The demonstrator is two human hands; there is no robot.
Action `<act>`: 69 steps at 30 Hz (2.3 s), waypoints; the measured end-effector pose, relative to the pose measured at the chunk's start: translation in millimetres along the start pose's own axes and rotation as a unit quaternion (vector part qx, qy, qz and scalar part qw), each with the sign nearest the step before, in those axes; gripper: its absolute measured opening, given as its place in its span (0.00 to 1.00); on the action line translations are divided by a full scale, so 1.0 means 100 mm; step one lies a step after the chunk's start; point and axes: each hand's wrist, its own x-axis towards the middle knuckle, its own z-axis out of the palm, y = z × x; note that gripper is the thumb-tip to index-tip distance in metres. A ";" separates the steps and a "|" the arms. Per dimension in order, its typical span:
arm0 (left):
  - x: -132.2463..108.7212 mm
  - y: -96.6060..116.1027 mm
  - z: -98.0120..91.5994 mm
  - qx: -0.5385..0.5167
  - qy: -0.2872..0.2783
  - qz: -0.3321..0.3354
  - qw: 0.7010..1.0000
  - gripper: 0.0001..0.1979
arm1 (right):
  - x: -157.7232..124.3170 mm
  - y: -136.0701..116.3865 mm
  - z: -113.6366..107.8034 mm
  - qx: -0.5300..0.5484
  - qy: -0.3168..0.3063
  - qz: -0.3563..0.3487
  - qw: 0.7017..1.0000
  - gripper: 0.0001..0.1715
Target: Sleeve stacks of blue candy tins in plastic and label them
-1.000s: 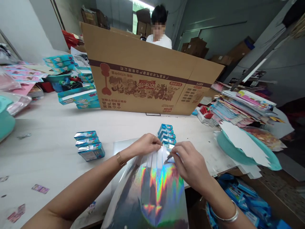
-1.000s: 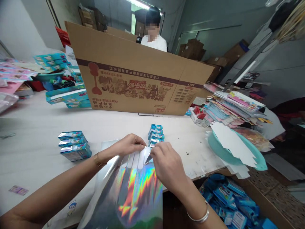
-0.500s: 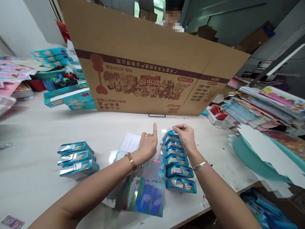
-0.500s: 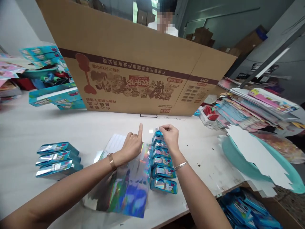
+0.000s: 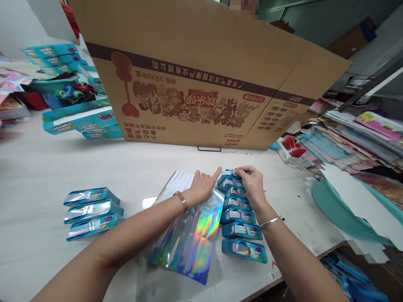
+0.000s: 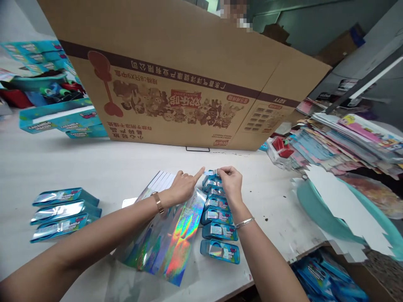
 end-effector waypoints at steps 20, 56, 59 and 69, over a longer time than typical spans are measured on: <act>0.00 0.04 0.09 0.016 0.018 -0.011 1.000 0.42 | -0.05 -0.12 0.12 -0.027 -0.003 -0.022 0.999 0.15; 0.08 0.19 0.24 0.065 -0.011 0.015 0.998 0.33 | -0.01 0.12 -0.03 -0.290 0.056 -0.059 0.954 0.08; 0.09 0.20 0.27 0.070 -0.003 0.015 0.997 0.33 | -0.01 0.14 -0.02 -0.297 0.061 -0.056 0.951 0.08; 0.08 0.22 0.25 0.063 -0.006 0.010 0.998 0.36 | 0.00 0.13 0.00 -0.293 0.070 -0.052 0.952 0.09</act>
